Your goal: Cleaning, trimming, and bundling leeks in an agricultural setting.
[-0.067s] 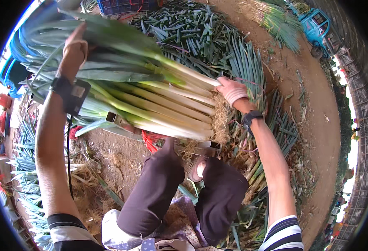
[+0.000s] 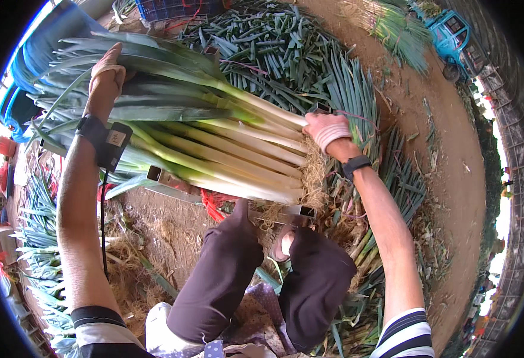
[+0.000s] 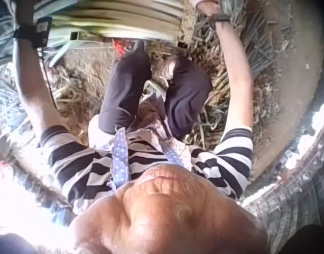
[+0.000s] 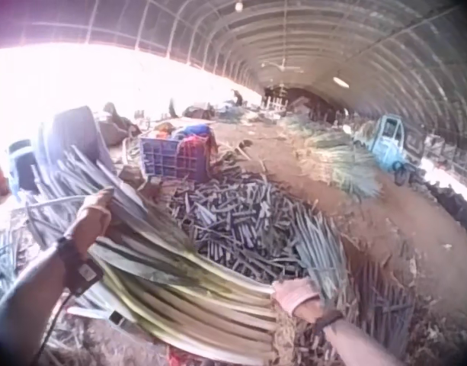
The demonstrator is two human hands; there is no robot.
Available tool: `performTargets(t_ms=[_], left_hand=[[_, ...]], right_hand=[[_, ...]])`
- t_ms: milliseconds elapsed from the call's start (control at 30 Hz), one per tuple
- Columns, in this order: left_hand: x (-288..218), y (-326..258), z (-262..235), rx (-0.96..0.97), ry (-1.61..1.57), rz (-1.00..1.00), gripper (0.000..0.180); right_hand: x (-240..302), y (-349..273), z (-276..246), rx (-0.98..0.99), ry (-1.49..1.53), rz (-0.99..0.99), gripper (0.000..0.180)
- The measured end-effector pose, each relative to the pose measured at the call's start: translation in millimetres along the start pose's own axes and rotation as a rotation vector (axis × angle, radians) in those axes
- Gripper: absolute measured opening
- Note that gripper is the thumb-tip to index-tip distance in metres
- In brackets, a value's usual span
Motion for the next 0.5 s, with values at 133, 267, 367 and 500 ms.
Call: performTargets(t_ms=[133, 267, 367, 500], left_hand=[[7, 5, -22, 0.185, 0.357, 0.035, 0.057], [-20, 2, -1, 0.194, 1.081, 0.536, 0.053], [-4, 0, 31, 0.177, 1.034, 0.597, 0.051], [33, 9, -36, 0.344, 0.345, 0.221, 0.025]], right_hand=[[48, 13, 4, 0.131, -0.296, -0.122, 0.019], [47, 12, 2, -0.109, -0.192, -0.174, 0.018], [15, 20, 36, -0.145, -0.114, -0.151, 0.018], [27, 11, 41, -0.194, -0.128, -0.193, 0.019]])
Point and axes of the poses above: each hand's wrist, its own y-axis towards the middle knuckle, its own z-axis out of the palm, x = y × z, the point moved 5 cm from there along y, towards the middle knuckle, and after that the axes turned 4 degrees about x, right-handed, at the moved point
